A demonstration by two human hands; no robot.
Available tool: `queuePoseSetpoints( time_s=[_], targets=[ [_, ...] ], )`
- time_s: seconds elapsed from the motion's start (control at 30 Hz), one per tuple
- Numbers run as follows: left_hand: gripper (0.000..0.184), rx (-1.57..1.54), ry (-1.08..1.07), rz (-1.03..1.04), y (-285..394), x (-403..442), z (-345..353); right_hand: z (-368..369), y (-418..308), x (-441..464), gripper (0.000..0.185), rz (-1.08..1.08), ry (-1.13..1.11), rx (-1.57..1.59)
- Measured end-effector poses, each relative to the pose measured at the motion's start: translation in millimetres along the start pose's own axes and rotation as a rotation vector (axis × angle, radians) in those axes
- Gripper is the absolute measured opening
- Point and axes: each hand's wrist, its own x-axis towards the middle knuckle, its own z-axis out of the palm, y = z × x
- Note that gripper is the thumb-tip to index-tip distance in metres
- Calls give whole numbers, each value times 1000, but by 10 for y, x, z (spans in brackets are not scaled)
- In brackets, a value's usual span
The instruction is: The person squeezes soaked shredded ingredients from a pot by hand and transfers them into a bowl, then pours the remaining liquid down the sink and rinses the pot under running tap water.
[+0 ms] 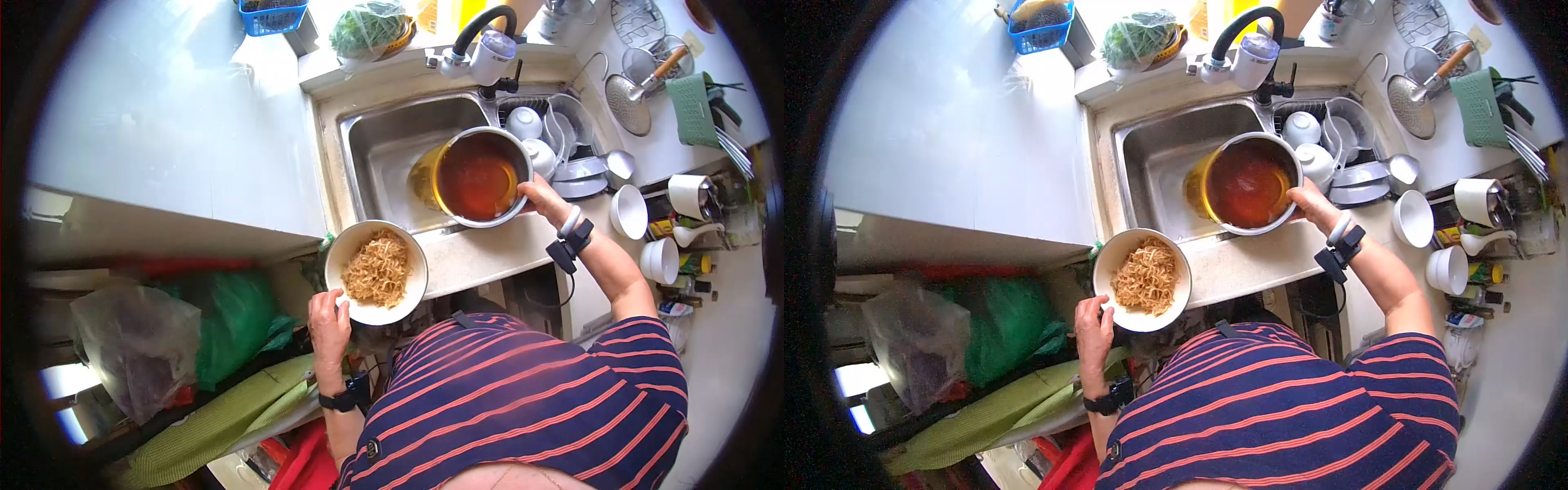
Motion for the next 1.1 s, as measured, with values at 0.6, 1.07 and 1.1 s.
queuePoseSetpoints(
  time_s=[0.6,1.07,1.1],
  targets=[
    [23,36,-11,-96,220,73,206,-198,94,295,58,-125,343,-252],
    [23,37,-41,-136,274,53,200,-32,-71,38,69,-562,384,-458],
    [23,38,-40,-135,278,55,203,-34,-62,45,69,-564,384,-458]
  ],
)
